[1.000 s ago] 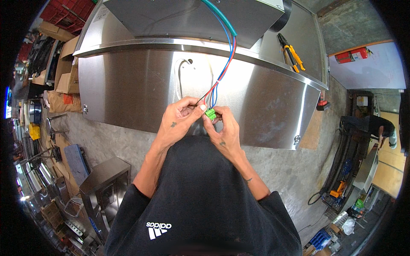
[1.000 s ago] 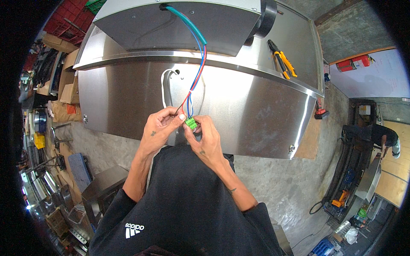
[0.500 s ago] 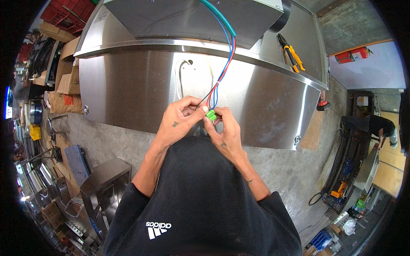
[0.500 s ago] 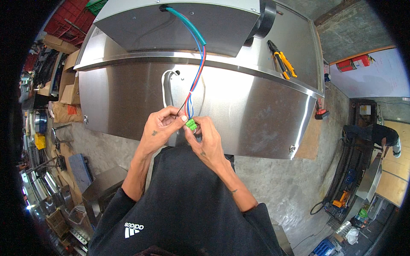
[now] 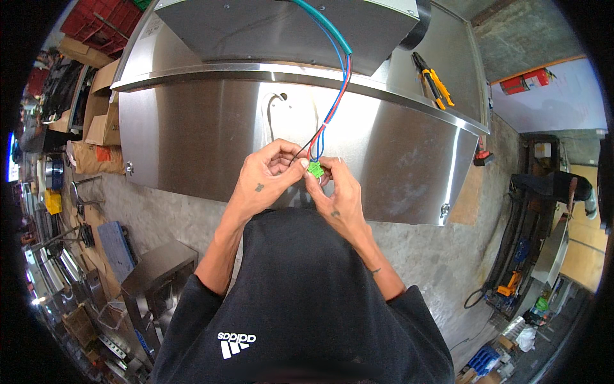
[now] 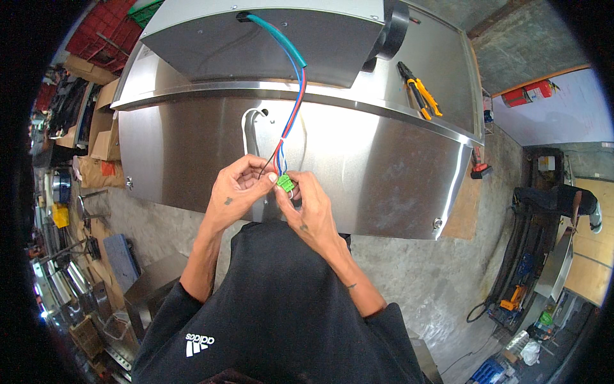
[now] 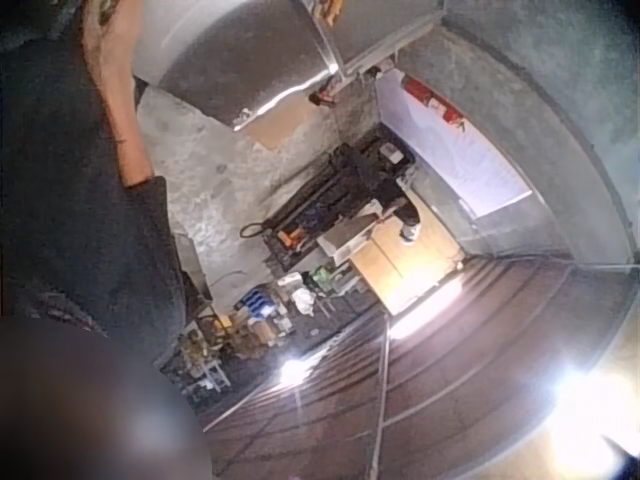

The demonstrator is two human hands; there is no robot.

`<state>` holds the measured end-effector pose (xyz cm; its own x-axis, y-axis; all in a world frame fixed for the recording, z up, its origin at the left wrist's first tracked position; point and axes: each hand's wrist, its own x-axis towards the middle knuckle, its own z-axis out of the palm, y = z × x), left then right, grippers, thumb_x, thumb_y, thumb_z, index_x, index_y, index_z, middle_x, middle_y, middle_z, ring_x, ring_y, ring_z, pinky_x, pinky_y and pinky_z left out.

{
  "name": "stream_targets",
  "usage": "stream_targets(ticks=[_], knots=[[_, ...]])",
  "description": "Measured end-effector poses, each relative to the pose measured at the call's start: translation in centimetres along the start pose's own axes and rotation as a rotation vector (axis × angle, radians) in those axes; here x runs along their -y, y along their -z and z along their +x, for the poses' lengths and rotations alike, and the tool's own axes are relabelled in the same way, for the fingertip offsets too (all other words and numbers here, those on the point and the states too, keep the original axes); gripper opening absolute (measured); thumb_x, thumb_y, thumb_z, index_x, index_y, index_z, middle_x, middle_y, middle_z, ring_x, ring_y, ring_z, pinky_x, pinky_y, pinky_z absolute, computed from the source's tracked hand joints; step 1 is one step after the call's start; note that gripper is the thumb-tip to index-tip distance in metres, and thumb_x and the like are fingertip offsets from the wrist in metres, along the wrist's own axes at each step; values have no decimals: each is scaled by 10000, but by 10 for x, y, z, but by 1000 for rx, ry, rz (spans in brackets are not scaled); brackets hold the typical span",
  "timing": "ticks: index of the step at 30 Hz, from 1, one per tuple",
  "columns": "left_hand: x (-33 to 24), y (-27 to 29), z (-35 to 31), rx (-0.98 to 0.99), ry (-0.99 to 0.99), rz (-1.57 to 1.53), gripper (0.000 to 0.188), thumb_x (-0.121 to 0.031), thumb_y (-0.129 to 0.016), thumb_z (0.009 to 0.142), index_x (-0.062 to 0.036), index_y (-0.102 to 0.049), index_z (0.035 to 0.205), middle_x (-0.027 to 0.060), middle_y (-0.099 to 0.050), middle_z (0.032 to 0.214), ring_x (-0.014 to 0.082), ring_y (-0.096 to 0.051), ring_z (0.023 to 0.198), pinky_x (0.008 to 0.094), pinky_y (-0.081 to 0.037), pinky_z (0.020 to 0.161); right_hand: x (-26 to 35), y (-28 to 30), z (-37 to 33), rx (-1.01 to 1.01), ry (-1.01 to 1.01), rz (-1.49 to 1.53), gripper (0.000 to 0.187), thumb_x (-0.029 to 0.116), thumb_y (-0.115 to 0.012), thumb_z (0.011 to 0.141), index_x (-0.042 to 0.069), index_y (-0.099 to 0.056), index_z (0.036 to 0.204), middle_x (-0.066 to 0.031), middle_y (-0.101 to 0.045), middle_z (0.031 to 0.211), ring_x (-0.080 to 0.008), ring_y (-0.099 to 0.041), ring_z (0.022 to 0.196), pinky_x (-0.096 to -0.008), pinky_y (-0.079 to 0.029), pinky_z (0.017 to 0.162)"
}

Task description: The person connects multiple colored wires to a green terminal block on a stainless steel appliance. They use a screwdriver to tighten the terminals and pliers to trim excess wire, then tuck the wires into the unit.

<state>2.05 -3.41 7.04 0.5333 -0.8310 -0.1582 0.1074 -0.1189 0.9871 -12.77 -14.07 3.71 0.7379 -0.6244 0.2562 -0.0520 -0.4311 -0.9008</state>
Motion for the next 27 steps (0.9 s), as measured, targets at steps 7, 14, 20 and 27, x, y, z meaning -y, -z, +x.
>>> stream_targets(ticks=[7, 14, 20, 27], knots=[[-3, -1, 2, -5, -52, 78, 220, -118, -734, 1005, 37, -716, 1160, 85, -740, 1028, 112, -704, 916, 268, -593, 809, 1, 1, 0, -16, 11, -11, 294, 84, -797, 923, -39, -643, 1142, -125, -663, 937, -183, -638, 780, -320, -537, 710], [0, -7, 3, -55, 56, -28, 243, -129, -729, 1014, 60, -714, 1166, 86, -742, 995, 114, -703, 915, 265, -595, 813, 1, 1, -1, -22, 6, 0, 291, 81, -802, 918, -45, -645, 1128, -128, -664, 944, -184, -638, 774, -320, -535, 697], [6, -14, 1, -91, 90, -141, 224, -139, -714, 1026, 39, -714, 1162, 60, -731, 976, 89, -672, 881, 252, -560, 811, 4, 1, 0, -31, -21, 0, 295, 88, -801, 918, -41, -642, 1130, -129, -665, 946, -191, -638, 772, -330, -533, 692], [17, -17, 3, -83, 58, -181, 272, -154, -688, 1048, 35, -667, 1242, 50, -704, 1100, 79, -645, 962, 250, -548, 813, 5, -1, 3, -64, -42, -5, 276, 90, -810, 898, -26, -658, 1097, -132, -650, 942, -220, -637, 776, -342, -530, 696]])
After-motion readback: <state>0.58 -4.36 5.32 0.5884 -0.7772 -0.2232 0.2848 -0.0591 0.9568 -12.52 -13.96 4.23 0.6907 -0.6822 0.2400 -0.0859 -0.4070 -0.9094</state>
